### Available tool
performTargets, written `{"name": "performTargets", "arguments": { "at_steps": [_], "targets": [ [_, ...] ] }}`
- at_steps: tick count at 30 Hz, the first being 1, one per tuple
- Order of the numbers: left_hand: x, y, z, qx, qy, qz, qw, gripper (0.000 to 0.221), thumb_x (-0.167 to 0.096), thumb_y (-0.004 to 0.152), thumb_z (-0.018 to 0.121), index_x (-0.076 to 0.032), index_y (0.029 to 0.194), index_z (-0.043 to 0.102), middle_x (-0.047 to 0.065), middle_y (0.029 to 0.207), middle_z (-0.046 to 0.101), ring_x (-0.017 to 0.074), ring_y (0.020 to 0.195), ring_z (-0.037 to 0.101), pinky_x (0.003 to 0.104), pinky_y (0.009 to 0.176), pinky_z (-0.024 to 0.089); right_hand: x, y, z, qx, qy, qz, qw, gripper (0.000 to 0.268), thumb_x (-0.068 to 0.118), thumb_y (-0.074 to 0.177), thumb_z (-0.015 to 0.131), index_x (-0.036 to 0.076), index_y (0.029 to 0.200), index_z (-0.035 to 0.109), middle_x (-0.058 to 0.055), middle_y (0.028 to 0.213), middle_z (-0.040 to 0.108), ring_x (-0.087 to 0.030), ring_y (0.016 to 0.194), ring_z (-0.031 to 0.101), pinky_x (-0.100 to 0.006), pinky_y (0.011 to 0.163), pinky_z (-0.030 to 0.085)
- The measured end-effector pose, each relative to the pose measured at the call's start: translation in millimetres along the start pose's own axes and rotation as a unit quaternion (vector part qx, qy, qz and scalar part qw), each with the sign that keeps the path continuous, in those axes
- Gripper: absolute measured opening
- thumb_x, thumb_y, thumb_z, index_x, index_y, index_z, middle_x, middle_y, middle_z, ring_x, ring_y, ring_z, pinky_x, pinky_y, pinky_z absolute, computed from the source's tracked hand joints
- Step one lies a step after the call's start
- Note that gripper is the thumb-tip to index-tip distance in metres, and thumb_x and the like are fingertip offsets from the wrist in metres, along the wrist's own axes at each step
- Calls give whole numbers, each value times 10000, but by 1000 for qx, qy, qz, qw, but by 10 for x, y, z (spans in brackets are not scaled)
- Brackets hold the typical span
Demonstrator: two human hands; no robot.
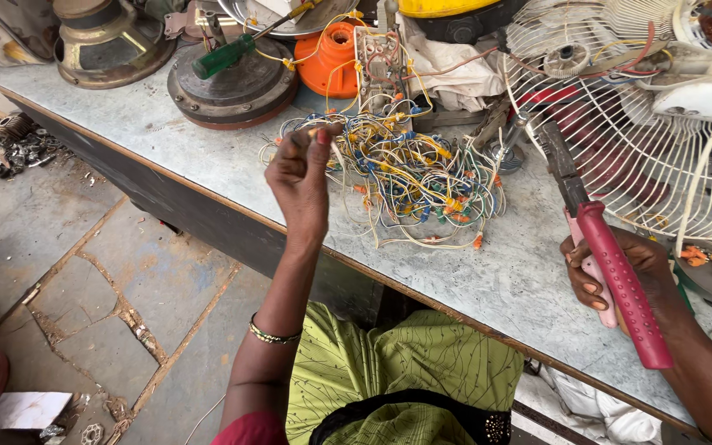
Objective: The person uses pliers to strip insulation from multiple small wires and then twists the exposed ends. The work is performed on a cluttered workbench containing various electrical components and tools.
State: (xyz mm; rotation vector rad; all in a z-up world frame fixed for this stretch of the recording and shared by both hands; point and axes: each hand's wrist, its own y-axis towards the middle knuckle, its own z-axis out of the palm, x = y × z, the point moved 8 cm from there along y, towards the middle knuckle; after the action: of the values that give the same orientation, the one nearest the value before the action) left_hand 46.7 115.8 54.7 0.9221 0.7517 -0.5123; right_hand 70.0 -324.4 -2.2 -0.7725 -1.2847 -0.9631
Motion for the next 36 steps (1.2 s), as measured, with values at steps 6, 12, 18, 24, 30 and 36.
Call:
{"name": "performTargets", "arguments": {
  "at_steps": [6,12,18,24,30,36],
  "targets": [
    [201,-294,459,76,169,-19,982,225,-253,944,791,-60,869,704,27,795,720,60,729,629,249,661,490,69,23,96,58,121,5,991,505,389,951,720,-102,1064,692,-171,794,629,-154,541,602,-278,384,489],
    [45,-437,441,108,209,48,971,243,-231,962,806,-48,879,670,18,842,707,85,804,628,281,758,502,-27,-55,70,-9,23,52,998,744,685,915,581,-48,1017,670,-90,704,566,-130,535,549,-276,402,448],
    [-144,-267,514,95,15,-16,995,308,-192,1029,738,-88,827,531,-3,842,636,49,835,600,249,824,538,9,-58,104,7,41,36,998,738,681,943,565,-46,1038,651,-94,793,594,-130,602,552,-287,450,448],
    [-269,-477,1425,214,-30,-7,976,183,-226,1088,606,-57,1019,631,98,976,778,118,834,721,289,741,556,4,-70,61,1,90,22,996,801,728,1002,480,-61,1023,619,-117,864,570,-136,566,497,-295,424,427],
    [229,-1126,2083,376,256,94,886,284,-242,962,774,-33,852,616,105,734,711,241,622,696,389,607,545,157,-12,-73,10,143,-43,989,842,714,1072,412,-98,1088,633,-142,966,577,-129,609,455,-275,438,380],
    [257,-1415,1900,455,308,163,819,308,-250,792,863,-30,816,648,161,940,633,334,899,646,480,827,523,105,-35,20,3,153,-9,988,744,680,1057,428,-40,1074,614,-145,961,585,-132,598,462,-297,440,389]
  ]
}}
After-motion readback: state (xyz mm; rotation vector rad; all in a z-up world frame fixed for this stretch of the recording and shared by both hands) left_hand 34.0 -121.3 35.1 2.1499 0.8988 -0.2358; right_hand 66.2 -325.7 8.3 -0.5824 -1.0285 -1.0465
